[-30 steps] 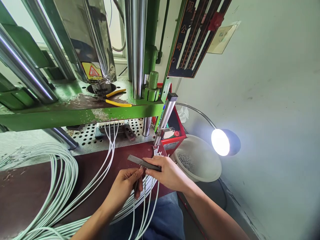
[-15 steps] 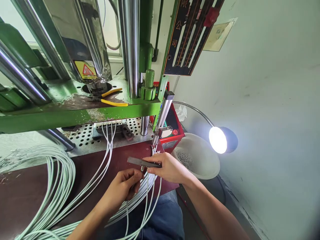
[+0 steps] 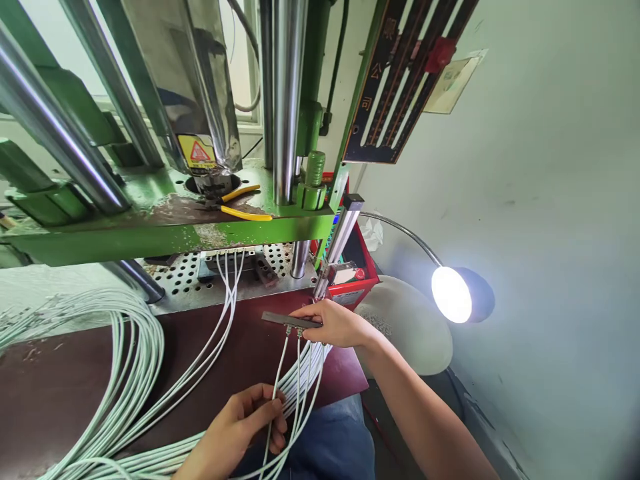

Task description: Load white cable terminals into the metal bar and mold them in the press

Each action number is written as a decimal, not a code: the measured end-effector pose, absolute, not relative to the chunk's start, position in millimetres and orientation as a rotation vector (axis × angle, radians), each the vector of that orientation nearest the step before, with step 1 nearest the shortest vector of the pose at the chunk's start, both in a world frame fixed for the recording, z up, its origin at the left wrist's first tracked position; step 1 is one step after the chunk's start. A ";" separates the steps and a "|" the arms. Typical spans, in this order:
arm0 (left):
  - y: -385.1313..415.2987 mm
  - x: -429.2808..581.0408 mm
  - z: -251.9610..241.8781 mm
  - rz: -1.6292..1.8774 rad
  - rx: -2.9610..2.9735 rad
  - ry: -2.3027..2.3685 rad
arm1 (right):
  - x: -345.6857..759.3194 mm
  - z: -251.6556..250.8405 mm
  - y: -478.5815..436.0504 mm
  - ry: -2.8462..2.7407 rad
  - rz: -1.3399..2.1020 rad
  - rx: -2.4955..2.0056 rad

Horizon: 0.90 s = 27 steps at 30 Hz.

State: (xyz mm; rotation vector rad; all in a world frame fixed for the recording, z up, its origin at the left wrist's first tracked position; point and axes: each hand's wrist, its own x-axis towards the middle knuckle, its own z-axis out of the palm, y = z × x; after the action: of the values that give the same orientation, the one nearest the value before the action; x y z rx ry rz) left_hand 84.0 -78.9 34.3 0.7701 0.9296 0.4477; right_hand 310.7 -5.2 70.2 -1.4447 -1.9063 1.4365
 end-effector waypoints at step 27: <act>119.0 67.4 24.4 0.872 0.555 0.890 | 246.4 52.1 40.5 -2.527 0.527 -1.510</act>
State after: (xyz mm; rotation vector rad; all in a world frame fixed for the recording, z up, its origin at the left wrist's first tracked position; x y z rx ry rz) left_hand 67.4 119.0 24.4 0.5550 0.8901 0.8722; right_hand 246.4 40.5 52.1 -1.5103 -2.5273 0.5271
